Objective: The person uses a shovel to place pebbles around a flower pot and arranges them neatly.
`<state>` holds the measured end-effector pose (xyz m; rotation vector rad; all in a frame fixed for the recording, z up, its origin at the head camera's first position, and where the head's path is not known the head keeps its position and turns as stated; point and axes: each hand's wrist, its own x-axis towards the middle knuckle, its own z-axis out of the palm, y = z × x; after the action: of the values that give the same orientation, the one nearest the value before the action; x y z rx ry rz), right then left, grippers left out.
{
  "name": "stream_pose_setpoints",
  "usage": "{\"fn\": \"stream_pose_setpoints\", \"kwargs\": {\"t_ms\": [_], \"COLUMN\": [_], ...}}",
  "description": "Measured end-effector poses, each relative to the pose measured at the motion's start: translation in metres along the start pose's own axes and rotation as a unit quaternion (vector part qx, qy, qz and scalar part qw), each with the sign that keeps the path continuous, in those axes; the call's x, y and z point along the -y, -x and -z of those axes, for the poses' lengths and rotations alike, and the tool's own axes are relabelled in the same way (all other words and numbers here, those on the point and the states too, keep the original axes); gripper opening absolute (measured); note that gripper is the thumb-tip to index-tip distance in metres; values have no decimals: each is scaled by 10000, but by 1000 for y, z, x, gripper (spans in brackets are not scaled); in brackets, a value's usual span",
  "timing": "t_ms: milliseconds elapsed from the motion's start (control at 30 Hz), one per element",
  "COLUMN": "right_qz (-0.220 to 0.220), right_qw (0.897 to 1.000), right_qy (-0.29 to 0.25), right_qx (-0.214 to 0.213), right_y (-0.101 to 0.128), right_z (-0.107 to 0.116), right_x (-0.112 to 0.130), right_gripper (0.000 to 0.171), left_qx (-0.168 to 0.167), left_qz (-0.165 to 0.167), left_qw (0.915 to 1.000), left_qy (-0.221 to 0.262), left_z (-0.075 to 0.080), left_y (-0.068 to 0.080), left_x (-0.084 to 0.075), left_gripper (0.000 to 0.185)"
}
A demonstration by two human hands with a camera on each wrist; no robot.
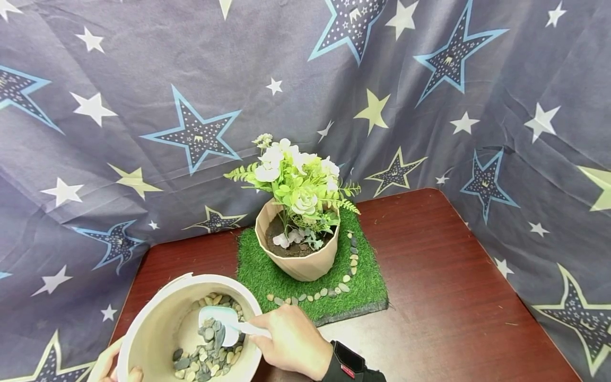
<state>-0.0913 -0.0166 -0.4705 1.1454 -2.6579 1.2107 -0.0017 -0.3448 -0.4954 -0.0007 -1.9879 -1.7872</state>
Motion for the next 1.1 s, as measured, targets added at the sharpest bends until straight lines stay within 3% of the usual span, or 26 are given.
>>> {"fn": "stream_pose_setpoints", "kwargs": {"t_ms": [100,233,433,667,867,1100], "right_qz": [-110,-382,-540,-120,-46,-528], "right_qw": [9995,9971,9965,9990,9989,9975], "right_qy": [-294,-633,-579,-364,-135,-369], "right_qx": [77,187,261,-208,-440,-289], "right_y": [1,1,1,2,4,6], "right_z": [-1,1,6,7,6,7], "right_x": [-2,-3,-1,-4,-6,-5], "right_gripper": [25,21,17,22,30,28], "left_qx": [-200,-124,-66,-197,-578,-61], "left_qz": [96,184,256,637,1009,929], "left_qw": [9997,9997,9996,9950,9865,9949], "left_qy": [-133,93,-120,-737,-1157,-383], "left_z": [-2,-1,0,3,1,13], "left_y": [0,-1,-2,-4,-6,-7], "left_x": [-1,-1,-4,-10,-9,-2], "left_gripper": [89,88,85,79,73,80]}}
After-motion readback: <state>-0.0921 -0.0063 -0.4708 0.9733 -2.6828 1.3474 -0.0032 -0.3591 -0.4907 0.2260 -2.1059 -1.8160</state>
